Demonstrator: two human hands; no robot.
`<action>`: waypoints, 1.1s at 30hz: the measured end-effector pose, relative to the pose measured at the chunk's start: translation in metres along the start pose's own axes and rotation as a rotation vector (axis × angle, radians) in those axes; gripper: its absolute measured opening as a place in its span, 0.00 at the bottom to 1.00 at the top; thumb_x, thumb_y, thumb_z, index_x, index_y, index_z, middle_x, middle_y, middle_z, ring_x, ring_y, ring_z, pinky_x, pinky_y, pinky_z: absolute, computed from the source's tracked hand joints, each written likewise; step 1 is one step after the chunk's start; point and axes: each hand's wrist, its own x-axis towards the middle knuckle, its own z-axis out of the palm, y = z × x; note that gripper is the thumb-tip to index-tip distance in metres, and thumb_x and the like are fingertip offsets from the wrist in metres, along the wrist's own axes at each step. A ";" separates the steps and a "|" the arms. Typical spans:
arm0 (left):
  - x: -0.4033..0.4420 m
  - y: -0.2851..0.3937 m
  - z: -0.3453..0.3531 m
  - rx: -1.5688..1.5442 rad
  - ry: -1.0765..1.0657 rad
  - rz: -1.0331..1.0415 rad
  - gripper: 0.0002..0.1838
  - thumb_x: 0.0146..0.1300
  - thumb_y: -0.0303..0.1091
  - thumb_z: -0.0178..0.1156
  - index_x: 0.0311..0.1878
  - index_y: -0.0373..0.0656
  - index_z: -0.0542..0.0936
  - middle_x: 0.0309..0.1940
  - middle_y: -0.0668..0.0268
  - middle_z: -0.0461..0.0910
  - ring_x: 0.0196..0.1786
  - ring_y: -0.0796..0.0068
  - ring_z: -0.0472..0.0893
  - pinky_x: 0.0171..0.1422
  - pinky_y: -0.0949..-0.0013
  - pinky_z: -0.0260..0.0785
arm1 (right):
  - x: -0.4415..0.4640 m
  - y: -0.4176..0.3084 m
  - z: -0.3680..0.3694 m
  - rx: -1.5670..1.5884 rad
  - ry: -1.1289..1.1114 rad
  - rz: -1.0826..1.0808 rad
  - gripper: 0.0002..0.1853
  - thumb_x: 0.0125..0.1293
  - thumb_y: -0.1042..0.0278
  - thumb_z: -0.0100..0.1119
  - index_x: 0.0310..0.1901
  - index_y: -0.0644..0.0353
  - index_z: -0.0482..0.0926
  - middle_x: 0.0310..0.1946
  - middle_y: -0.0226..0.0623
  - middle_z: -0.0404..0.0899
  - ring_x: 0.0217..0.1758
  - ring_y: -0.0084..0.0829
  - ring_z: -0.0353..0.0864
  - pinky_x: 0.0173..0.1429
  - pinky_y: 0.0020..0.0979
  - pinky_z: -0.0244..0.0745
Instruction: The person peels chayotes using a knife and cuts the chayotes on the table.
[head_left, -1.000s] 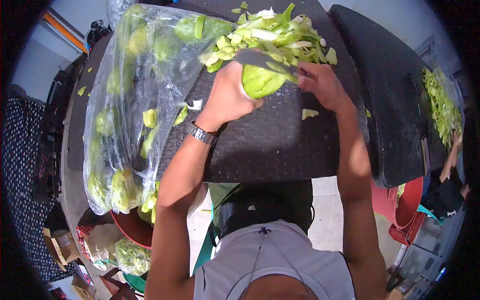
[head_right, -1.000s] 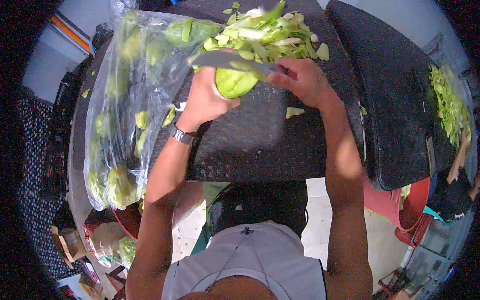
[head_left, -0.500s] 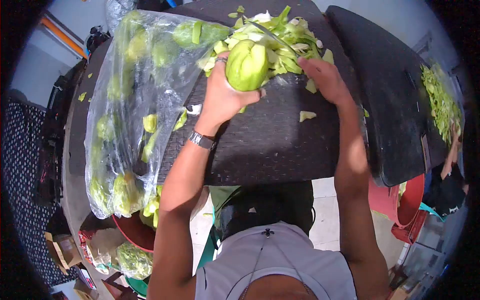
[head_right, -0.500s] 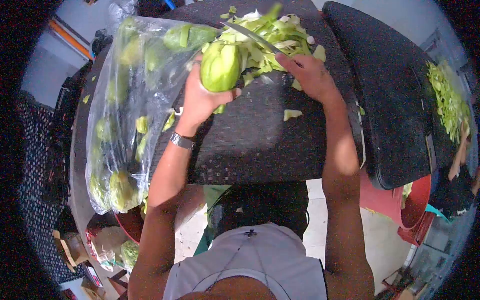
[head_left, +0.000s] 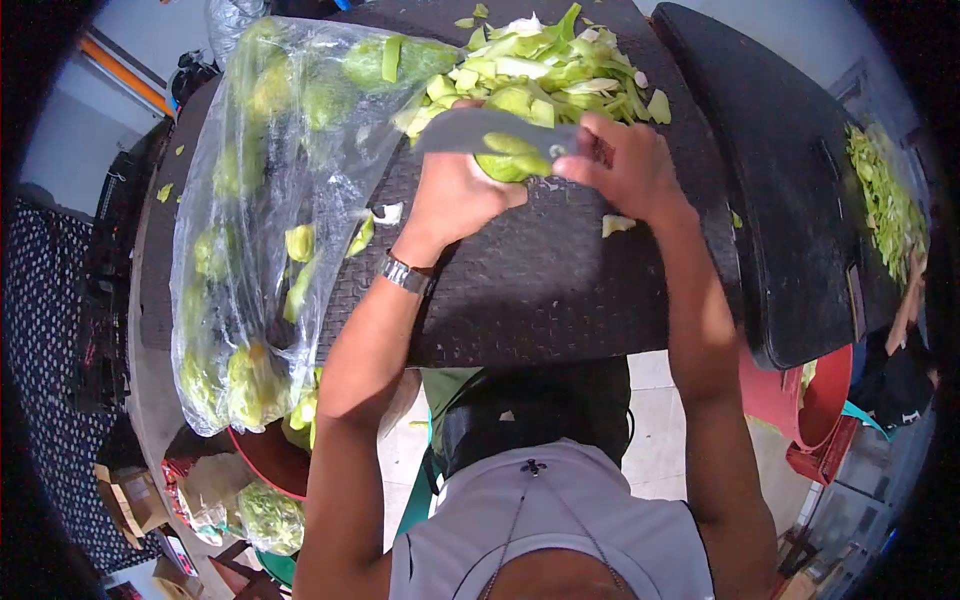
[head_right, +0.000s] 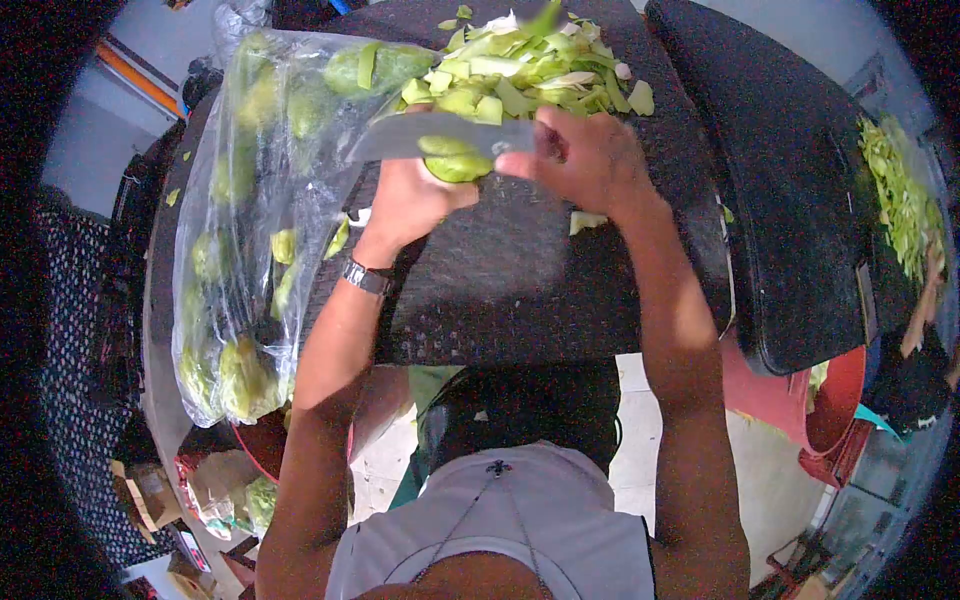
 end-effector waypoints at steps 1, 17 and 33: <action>0.000 0.003 -0.002 0.048 0.000 0.013 0.43 0.38 0.29 0.78 0.62 0.34 0.72 0.51 0.52 0.83 0.57 0.56 0.83 0.63 0.60 0.74 | 0.002 0.010 -0.003 -0.003 -0.003 0.012 0.34 0.58 0.26 0.68 0.31 0.58 0.80 0.24 0.39 0.82 0.31 0.43 0.85 0.40 0.42 0.78; 0.000 0.001 -0.002 0.091 -0.001 0.039 0.40 0.38 0.27 0.77 0.60 0.40 0.71 0.47 0.49 0.84 0.53 0.45 0.84 0.59 0.57 0.76 | 0.002 0.010 0.000 0.266 -0.115 0.007 0.36 0.67 0.28 0.61 0.38 0.64 0.83 0.24 0.43 0.78 0.28 0.35 0.77 0.37 0.40 0.71; -0.001 0.018 -0.019 0.012 0.114 0.096 0.44 0.40 0.25 0.76 0.65 0.43 0.69 0.52 0.56 0.85 0.56 0.61 0.85 0.63 0.60 0.76 | 0.005 0.060 -0.021 0.019 -0.121 0.309 0.34 0.71 0.31 0.58 0.38 0.64 0.83 0.23 0.37 0.72 0.29 0.29 0.71 0.39 0.37 0.69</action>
